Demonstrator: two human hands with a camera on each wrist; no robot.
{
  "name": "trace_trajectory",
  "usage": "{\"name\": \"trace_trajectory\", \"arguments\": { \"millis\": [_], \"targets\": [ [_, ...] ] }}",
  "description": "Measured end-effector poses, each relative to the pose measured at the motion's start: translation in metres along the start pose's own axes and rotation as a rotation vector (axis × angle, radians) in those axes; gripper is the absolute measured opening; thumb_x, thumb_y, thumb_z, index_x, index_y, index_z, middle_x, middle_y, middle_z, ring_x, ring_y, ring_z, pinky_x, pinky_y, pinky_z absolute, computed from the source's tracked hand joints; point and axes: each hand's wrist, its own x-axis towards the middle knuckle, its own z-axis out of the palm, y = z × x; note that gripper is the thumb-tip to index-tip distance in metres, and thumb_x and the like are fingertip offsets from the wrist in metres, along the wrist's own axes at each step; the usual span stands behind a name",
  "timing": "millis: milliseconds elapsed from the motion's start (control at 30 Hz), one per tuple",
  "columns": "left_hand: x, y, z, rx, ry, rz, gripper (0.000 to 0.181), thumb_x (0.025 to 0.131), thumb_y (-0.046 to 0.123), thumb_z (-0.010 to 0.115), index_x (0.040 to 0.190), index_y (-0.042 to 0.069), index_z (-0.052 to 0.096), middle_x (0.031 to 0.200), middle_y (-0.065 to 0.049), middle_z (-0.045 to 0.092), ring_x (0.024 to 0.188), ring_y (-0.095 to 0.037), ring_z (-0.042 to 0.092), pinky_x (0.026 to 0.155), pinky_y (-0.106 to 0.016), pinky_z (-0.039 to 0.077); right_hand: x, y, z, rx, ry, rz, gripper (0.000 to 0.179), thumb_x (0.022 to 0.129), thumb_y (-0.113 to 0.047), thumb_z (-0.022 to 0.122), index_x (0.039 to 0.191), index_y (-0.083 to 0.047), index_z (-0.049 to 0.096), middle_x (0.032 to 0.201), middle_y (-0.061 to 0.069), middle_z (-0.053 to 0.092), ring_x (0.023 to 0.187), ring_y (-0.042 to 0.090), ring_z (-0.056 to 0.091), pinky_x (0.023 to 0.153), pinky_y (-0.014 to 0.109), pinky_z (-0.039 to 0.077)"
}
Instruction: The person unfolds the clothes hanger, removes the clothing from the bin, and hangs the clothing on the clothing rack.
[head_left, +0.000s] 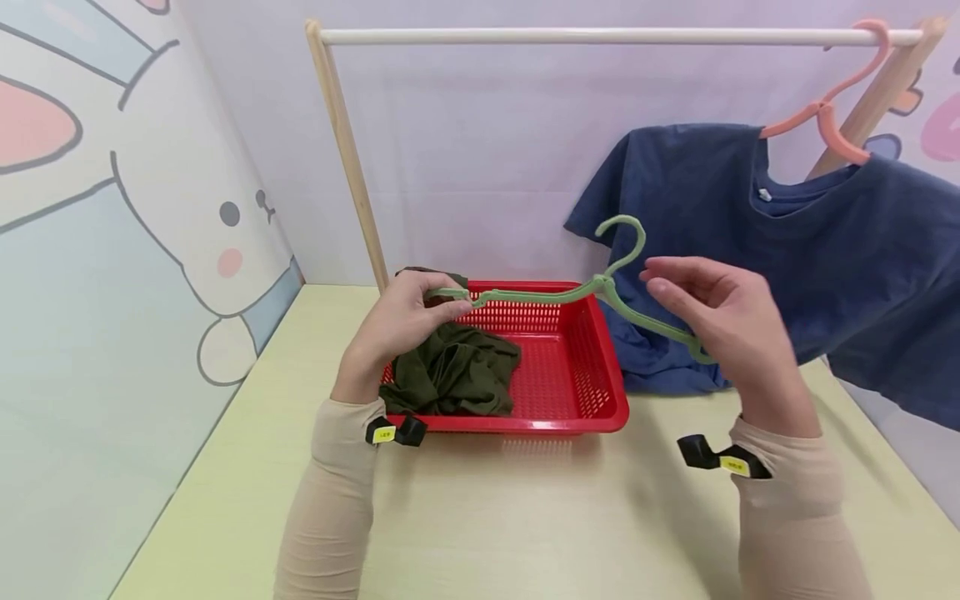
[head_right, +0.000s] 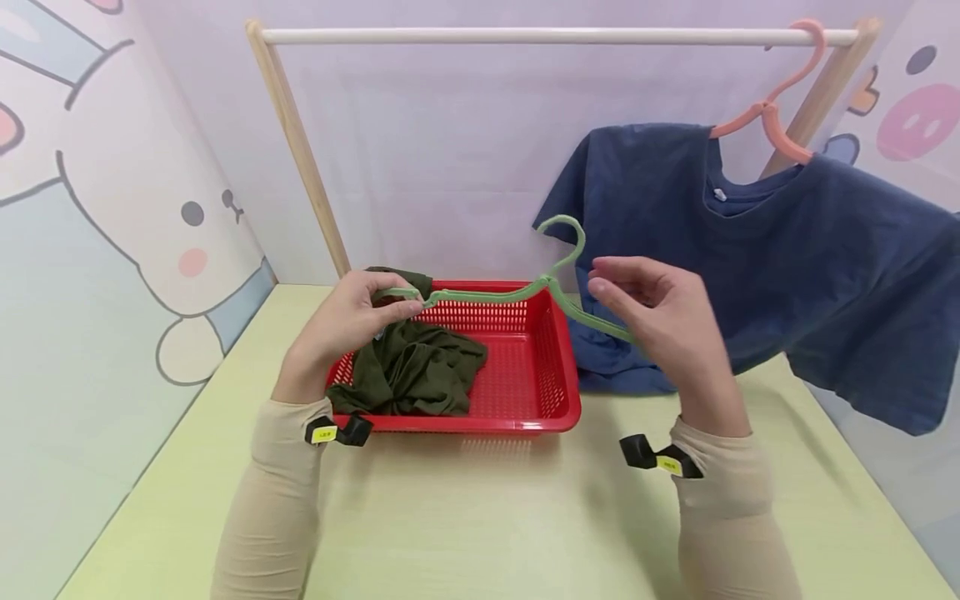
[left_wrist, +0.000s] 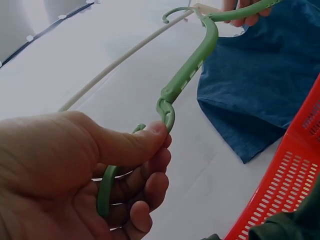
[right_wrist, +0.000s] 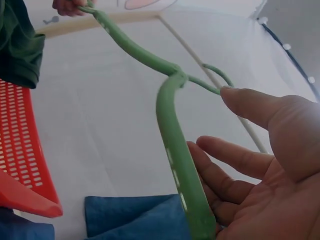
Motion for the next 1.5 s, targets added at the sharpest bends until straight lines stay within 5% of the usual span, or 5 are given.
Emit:
{"name": "trace_trajectory", "arguments": {
  "millis": [200,433,933,1200,1500],
  "targets": [
    [0.001,0.0,0.01,0.001,-0.04,0.02,0.007,0.105,0.016,0.08,0.105,0.011,0.084,0.099,-0.007,0.078,0.09,-0.027,0.062,0.078,-0.04,0.051,-0.001,-0.005,0.023,0.005,-0.045,-0.016,0.035,0.103,-0.039,0.082,0.131,-0.019,0.08,0.12,-0.003,0.079,0.094,0.023,0.068,0.072,0.024,0.059],
    [0.002,0.002,0.013,-0.025,-0.064,0.047,0.006,0.104,0.014,0.081,0.102,0.009,0.083,0.09,-0.005,0.075,0.084,-0.031,0.06,0.074,-0.038,0.049,-0.004,-0.005,0.028,-0.015,-0.07,0.053,0.043,0.099,-0.046,0.085,0.129,-0.016,0.082,0.113,0.0,0.081,0.102,0.027,0.07,0.078,0.029,0.062],
    [0.001,0.001,0.007,-0.013,-0.03,0.042,0.007,0.103,0.018,0.083,0.102,0.012,0.085,0.097,-0.009,0.079,0.09,-0.031,0.068,0.077,-0.039,0.055,-0.003,-0.008,0.031,-0.037,-0.075,0.042,0.038,0.098,-0.045,0.087,0.121,-0.014,0.085,0.103,0.003,0.079,0.098,0.028,0.066,0.075,0.03,0.06],
    [-0.003,-0.004,0.001,-0.065,0.028,0.011,0.024,0.105,0.019,0.081,0.127,0.012,0.081,0.106,-0.006,0.079,0.091,-0.032,0.073,0.077,-0.033,0.058,-0.006,-0.008,0.025,-0.038,-0.022,0.022,0.035,0.098,-0.042,0.088,0.119,-0.014,0.085,0.1,0.005,0.079,0.092,0.027,0.066,0.071,0.03,0.06],
    [-0.003,-0.005,-0.011,-0.086,0.116,-0.026,0.039,0.108,0.019,0.077,0.145,0.008,0.071,0.128,-0.011,0.078,0.111,-0.026,0.074,0.098,-0.043,0.059,-0.004,-0.002,0.007,0.006,0.068,0.041,0.036,0.101,-0.035,0.085,0.126,-0.01,0.083,0.105,-0.008,0.082,0.096,0.023,0.065,0.075,0.027,0.056]
  ]
}}
